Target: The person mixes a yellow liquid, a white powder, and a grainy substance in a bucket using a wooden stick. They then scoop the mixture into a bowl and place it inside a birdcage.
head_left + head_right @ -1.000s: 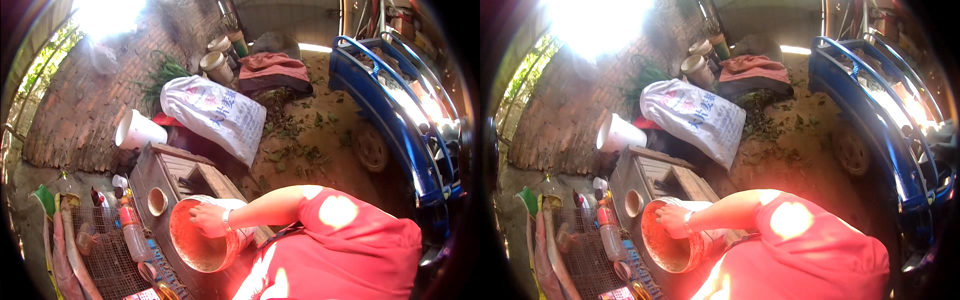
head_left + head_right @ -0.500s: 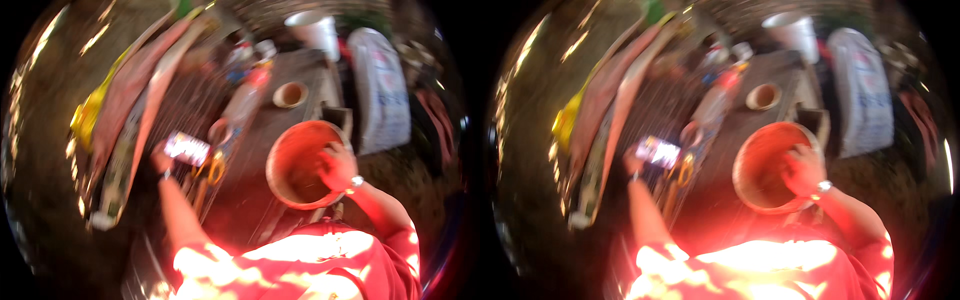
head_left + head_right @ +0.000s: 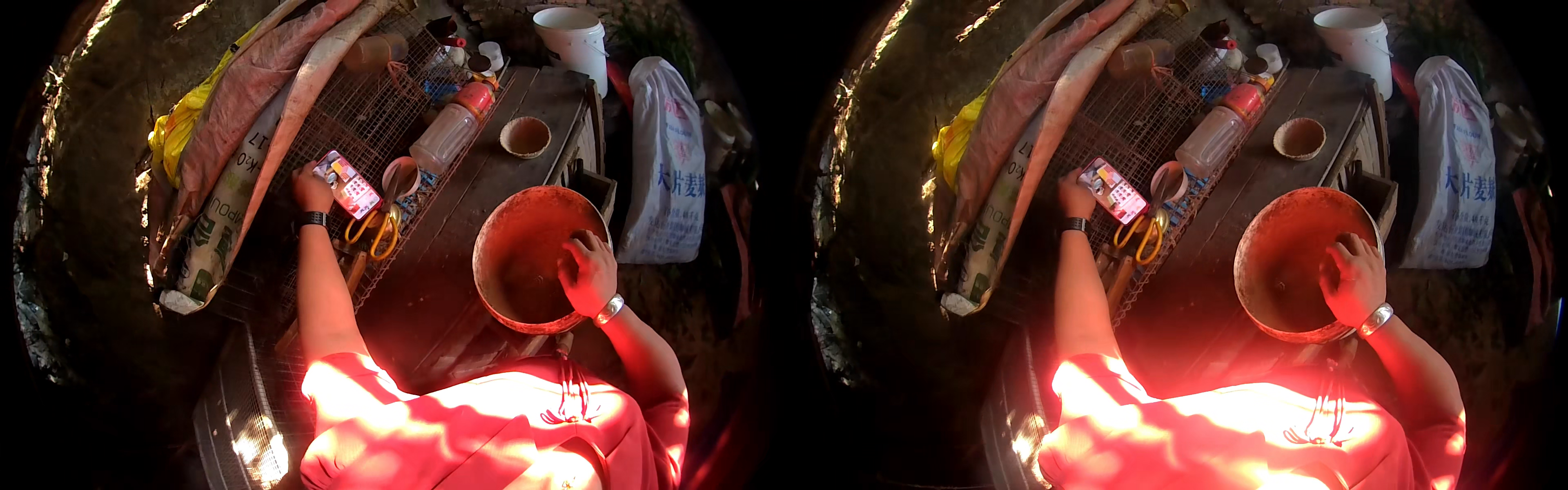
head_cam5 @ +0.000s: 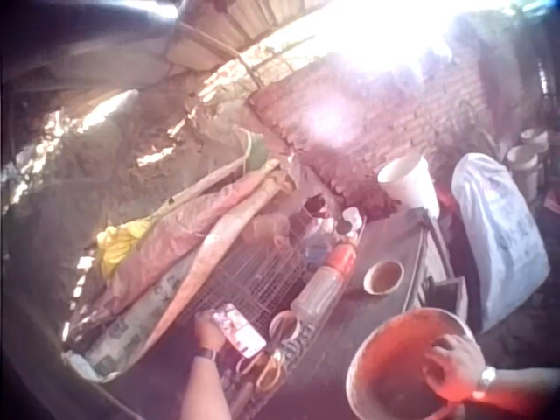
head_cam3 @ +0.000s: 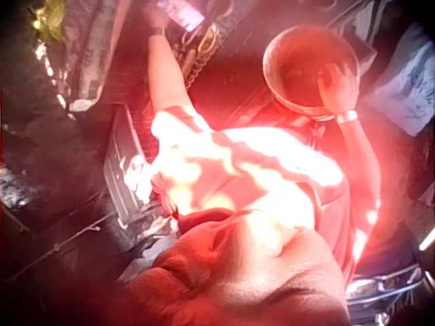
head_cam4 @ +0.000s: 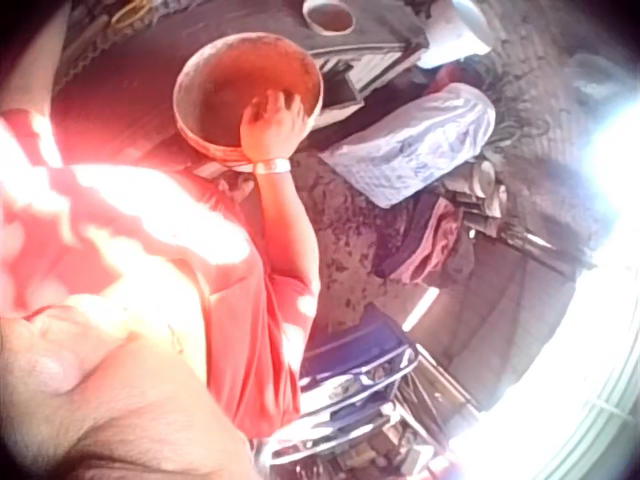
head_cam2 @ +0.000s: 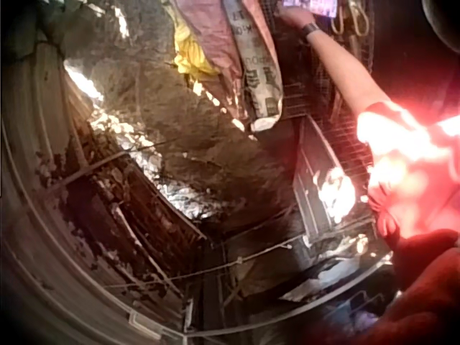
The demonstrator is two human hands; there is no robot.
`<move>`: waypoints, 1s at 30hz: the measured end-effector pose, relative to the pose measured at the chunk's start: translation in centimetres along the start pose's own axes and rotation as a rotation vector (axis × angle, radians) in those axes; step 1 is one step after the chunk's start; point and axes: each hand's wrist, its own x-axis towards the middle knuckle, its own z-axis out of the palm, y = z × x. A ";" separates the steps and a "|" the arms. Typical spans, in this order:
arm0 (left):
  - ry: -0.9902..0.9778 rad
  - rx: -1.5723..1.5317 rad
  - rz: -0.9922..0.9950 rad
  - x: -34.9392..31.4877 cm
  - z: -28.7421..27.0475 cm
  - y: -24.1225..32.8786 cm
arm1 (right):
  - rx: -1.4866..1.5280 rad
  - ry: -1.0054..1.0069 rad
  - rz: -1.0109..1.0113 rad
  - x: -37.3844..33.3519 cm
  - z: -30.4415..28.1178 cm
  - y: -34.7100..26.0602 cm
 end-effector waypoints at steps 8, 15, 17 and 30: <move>0.069 -0.016 -0.001 -1.2 0.6 0.5 | -0.020 0.012 0.011 -0.1 0.1 0.0; 0.090 -0.005 0.016 0.3 -1.5 -0.2 | -0.093 -0.002 0.016 0.3 0.1 -0.3; 0.104 0.018 0.002 -0.2 -3.2 0.2 | -0.118 -0.018 0.028 0.3 0.1 -0.6; -0.427 -0.014 -0.228 -15.5 -14.9 -2.6 | -0.114 0.027 -0.133 -0.2 1.2 0.7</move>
